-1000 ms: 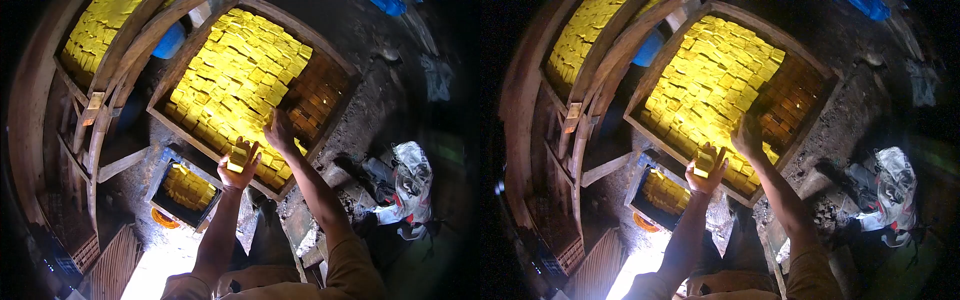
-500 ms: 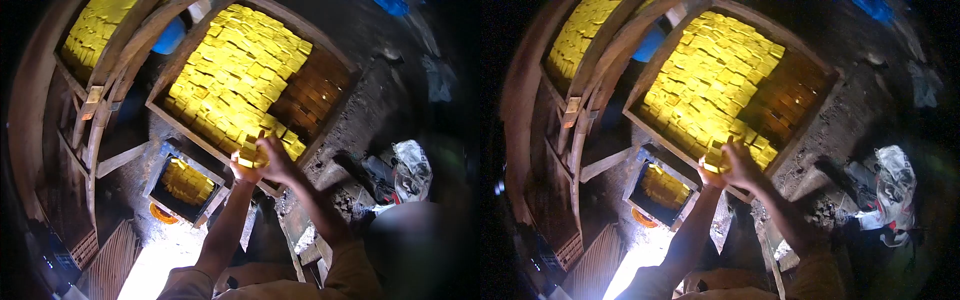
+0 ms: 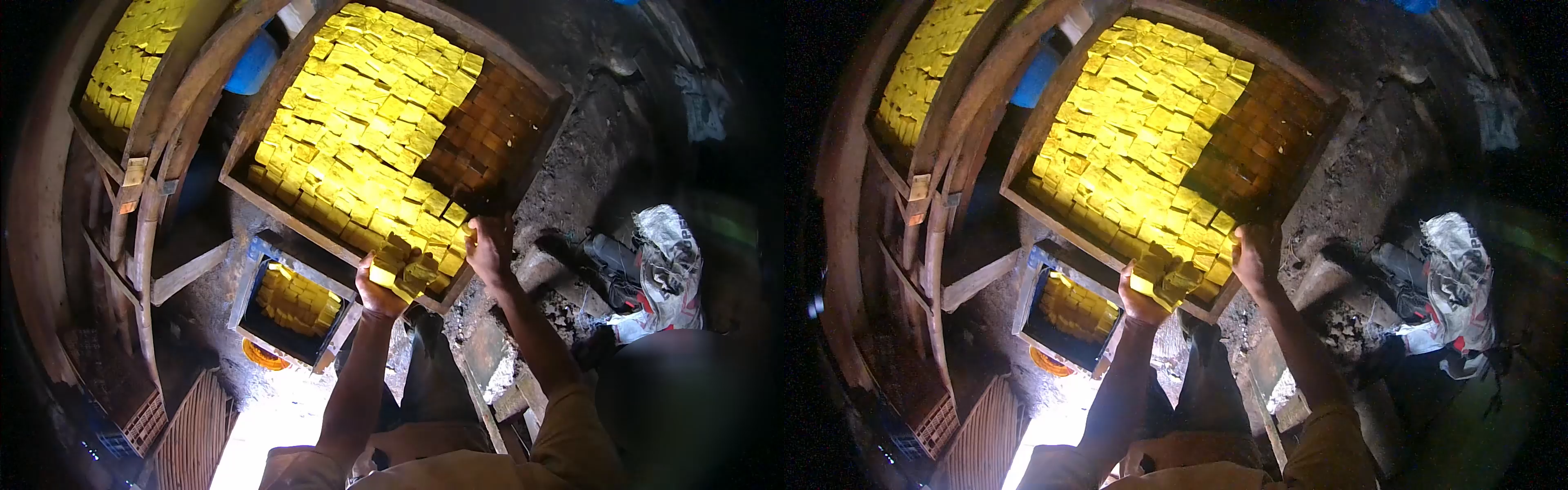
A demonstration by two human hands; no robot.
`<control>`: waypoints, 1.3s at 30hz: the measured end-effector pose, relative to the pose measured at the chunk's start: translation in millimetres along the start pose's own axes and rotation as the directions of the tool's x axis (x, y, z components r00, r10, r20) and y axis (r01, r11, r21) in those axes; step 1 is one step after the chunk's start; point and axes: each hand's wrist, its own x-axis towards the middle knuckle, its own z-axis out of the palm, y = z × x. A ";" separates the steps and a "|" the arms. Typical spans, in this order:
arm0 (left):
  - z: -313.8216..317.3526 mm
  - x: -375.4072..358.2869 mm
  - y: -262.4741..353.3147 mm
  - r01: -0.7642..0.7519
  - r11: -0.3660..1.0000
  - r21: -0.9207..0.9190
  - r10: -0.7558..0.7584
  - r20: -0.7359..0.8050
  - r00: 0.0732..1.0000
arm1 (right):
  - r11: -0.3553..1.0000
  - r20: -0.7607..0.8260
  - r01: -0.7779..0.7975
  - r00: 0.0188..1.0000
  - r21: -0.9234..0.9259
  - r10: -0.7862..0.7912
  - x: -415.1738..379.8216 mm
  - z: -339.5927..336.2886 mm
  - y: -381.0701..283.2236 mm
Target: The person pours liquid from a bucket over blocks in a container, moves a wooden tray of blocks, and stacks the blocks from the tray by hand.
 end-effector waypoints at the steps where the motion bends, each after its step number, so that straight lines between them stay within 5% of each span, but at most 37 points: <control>1: 0.2 -0.8 1.4 0.004 1.000 0.024 -0.004 -0.001 1.000 | 0.997 -0.004 -0.017 1.000 0.077 0.017 4.2 -3.0 -2.1; 6: -4.4 -7.9 1.9 0.023 1.000 -0.016 -0.023 0.003 1.000 | 0.804 0.373 -0.342 0.913 0.486 0.162 37.7 -12.1 -6.0; 10: 6.0 -11.8 0.6 0.047 0.998 0.051 -0.045 -0.034 0.998 | 1.000 -0.014 0.002 1.000 0.009 -0.002 41.3 27.4 -4.3; 12: 17.4 -18.0 -0.6 0.035 0.999 0.041 -0.032 -0.057 0.998 | 0.999 -0.049 0.013 0.999 0.053 -0.011 35.7 35.5 -17.5; 15: 3.7 -18.8 0.6 0.015 0.992 0.127 -0.029 0.108 0.994 | 0.971 0.007 -0.057 0.998 0.233 0.057 23.0 25.7 -34.3; 17: -3.6 -18.2 1.6 0.052 0.990 0.132 -0.059 0.048 0.997 | 0.926 0.189 -0.174 0.975 0.336 0.115 20.5 19.1 -28.8; 19: -0.9 -19.3 1.8 0.094 0.990 0.103 -0.091 -0.035 0.995 | 0.825 0.078 -0.159 0.987 0.543 0.139 32.3 22.6 -20.9; 21: -0.9 -22.9 3.4 0.088 0.991 0.102 -0.086 -0.022 0.996 | 0.762 0.168 -0.196 0.979 0.617 0.115 47.1 19.0 -18.9; 25: 5.3 -24.9 -0.7 0.062 0.994 0.092 -0.060 -0.025 0.998 | 0.796 0.223 -0.179 0.973 0.578 0.057 70.3 36.5 -21.8; 28: 21.8 -32.2 2.9 0.066 0.995 0.069 -0.062 -0.065 0.996 | 0.986 -0.042 0.029 0.999 0.164 -0.022 68.5 48.3 -33.1; 30: 13.7 -31.3 5.5 0.071 0.995 0.075 -0.070 -0.016 0.997 | 0.990 -0.110 0.115 0.988 0.078 -0.106 61.6 55.3 -33.9; 35: 7.5 -33.4 12.1 0.055 0.992 0.114 -0.054 -0.015 0.998 | 0.876 0.247 -0.185 0.966 0.446 0.079 54.8 17.8 -59.2; 37: 7.0 -34.2 14.2 0.046 0.989 0.140 -0.043 -0.027 0.999 | 0.678 0.292 -0.322 0.943 0.661 0.162 68.5 29.5 -44.7; 38: 6.5 -34.9 15.3 0.040 0.990 0.139 -0.037 -0.024 0.999 | 0.557 0.485 -0.536 0.837 0.634 0.252 76.9 25.8 -37.0; 39: 5.4 -35.6 16.8 0.034 0.990 0.137 -0.031 -0.022 0.999 | 0.502 0.422 -0.442 0.892 0.743 0.160 83.4 26.0 -32.3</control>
